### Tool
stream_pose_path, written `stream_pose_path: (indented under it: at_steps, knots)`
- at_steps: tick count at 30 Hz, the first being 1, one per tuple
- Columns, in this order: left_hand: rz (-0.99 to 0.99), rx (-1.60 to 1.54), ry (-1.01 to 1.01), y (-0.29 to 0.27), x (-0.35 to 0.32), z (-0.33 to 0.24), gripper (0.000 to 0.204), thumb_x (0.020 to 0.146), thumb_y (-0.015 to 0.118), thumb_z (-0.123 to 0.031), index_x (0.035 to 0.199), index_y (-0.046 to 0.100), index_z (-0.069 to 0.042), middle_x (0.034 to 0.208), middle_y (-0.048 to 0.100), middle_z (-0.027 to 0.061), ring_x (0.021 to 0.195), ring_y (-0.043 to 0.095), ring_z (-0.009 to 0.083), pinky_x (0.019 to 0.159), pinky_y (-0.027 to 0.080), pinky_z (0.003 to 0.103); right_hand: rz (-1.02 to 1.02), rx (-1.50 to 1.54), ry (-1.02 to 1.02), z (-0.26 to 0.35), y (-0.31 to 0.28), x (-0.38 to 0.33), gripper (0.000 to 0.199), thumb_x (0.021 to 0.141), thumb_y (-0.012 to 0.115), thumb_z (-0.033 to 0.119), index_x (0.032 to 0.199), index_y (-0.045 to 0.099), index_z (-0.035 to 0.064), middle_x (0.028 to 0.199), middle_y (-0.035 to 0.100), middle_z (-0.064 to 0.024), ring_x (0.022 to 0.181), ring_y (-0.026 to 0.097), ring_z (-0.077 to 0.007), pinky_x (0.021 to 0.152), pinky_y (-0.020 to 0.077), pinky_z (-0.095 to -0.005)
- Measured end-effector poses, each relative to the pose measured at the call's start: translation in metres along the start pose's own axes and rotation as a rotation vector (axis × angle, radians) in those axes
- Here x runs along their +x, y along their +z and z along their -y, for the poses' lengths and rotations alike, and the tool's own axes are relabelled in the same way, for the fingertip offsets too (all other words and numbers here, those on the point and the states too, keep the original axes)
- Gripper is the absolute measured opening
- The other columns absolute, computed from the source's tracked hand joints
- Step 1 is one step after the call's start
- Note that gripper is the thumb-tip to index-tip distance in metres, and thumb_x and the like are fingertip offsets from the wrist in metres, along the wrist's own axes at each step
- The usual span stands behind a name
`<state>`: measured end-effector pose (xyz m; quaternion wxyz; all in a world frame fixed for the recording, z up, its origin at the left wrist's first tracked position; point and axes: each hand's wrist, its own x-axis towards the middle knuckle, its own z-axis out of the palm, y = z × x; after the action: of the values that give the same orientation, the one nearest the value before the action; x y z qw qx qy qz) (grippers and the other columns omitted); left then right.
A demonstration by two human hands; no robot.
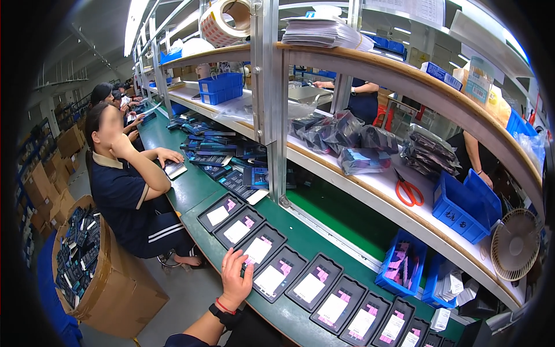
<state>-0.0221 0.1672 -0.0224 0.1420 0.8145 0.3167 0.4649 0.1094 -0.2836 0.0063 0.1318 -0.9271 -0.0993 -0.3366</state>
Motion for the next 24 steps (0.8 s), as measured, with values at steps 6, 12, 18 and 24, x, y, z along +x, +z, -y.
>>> stream_pose_path:
  at_steps: [6,12,18,24]
  knots:
    - [-0.008,-0.018,-0.001,-0.0020,-0.0007,-0.0010,0.021,0.084,0.057,-0.013,0.097,0.060,0.003,0.109,0.057,0.0194,0.115,0.045,0.0418,0.097,0.035,0.046,0.015,0.006,0.011,-0.0046,0.0032,-0.0027,0.053,0.081,0.064,0.035,0.116,0.051,-0.0033,0.121,0.045,-0.0282,0.115,0.040,-0.0441,0.098,0.0303,-0.0527]
    - [-0.012,-0.035,-0.009,-0.0019,0.0014,-0.0028,0.021,0.085,0.054,-0.013,0.096,0.061,0.003,0.108,0.057,0.0197,0.113,0.046,0.0418,0.096,0.035,0.046,0.006,0.001,-0.005,-0.0051,0.0049,-0.0031,0.054,0.082,0.063,0.034,0.117,0.049,-0.0036,0.122,0.043,-0.0290,0.115,0.039,-0.0445,0.097,0.0302,-0.0529]
    - [-0.021,-0.047,0.000,-0.0026,0.0015,-0.0023,0.021,0.086,0.053,-0.014,0.095,0.061,0.003,0.108,0.057,0.0200,0.112,0.046,0.0418,0.096,0.036,0.046,0.004,-0.003,-0.007,-0.0042,0.0047,-0.0024,0.054,0.082,0.063,0.035,0.117,0.050,-0.0039,0.122,0.044,-0.0287,0.115,0.040,-0.0443,0.097,0.0308,-0.0526]
    - [-0.017,-0.036,-0.006,-0.0021,0.0002,-0.0022,0.020,0.085,0.054,-0.014,0.094,0.061,0.003,0.108,0.057,0.0202,0.112,0.046,0.0417,0.096,0.036,0.046,0.002,-0.007,-0.006,-0.0037,0.0039,-0.0014,0.053,0.082,0.064,0.035,0.116,0.051,-0.0036,0.121,0.045,-0.0282,0.115,0.041,-0.0444,0.097,0.0311,-0.0527]
